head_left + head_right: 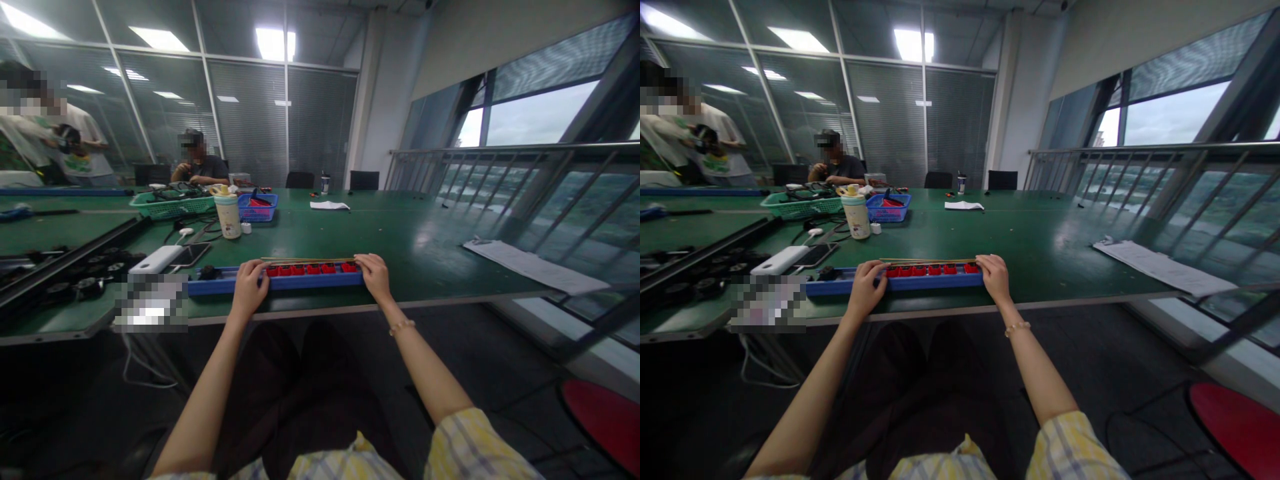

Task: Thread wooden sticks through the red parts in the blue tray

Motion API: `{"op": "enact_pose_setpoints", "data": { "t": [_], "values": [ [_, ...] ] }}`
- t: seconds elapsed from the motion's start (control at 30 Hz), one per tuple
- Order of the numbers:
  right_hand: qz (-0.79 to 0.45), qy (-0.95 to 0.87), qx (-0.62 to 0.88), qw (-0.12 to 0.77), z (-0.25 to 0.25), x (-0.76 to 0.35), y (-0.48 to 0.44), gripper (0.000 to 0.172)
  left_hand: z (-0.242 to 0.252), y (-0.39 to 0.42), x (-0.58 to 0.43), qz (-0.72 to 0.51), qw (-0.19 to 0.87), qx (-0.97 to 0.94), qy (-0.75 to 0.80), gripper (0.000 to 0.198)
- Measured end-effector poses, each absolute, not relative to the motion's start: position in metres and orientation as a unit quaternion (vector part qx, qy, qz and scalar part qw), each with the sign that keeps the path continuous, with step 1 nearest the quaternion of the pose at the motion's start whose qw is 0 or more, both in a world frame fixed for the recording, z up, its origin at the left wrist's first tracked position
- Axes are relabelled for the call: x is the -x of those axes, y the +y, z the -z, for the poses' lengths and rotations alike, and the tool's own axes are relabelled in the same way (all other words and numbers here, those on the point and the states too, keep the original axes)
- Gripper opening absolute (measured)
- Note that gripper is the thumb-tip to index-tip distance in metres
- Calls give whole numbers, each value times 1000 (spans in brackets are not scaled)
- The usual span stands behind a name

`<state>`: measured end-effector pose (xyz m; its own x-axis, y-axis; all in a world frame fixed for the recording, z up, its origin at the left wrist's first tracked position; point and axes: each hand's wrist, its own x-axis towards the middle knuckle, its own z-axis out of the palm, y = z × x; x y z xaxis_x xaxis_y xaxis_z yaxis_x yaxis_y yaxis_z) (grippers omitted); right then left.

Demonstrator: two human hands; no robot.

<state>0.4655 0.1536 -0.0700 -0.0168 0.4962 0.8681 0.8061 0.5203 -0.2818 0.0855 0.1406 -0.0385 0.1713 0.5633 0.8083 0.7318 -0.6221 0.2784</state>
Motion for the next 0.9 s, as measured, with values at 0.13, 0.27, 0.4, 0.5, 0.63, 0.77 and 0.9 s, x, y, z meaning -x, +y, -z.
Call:
{"op": "enact_pose_setpoints", "data": {
  "t": [0.13, 0.27, 0.4, 0.5, 0.63, 0.77, 0.9],
  "values": [
    [149, -697, 466, 524, 70, -466, 154, 27, 39, 141, -85, 481, 86, 762, -425, 30],
    [145, -693, 474, 524, 69, -465, 152, 27, 40, 143, -85, 484, 90, 762, -421, 30],
    [147, -691, 471, 528, 68, -464, 152, 27, 40, 143, -85, 485, 89, 760, -423, 30],
    [147, -692, 469, 528, 69, -464, 154, 28, 40, 143, -85, 485, 89, 760, -425, 31],
    [138, -696, 471, 524, 70, -465, 157, 28, 41, 144, -85, 484, 97, 760, -423, 29],
    [131, -704, 462, 524, 70, -465, 158, 28, 43, 145, -84, 482, 101, 761, -423, 28],
    [121, -704, 456, 530, 69, -464, 158, 29, 43, 146, -84, 479, 102, 761, -426, 28]
  ]
}}
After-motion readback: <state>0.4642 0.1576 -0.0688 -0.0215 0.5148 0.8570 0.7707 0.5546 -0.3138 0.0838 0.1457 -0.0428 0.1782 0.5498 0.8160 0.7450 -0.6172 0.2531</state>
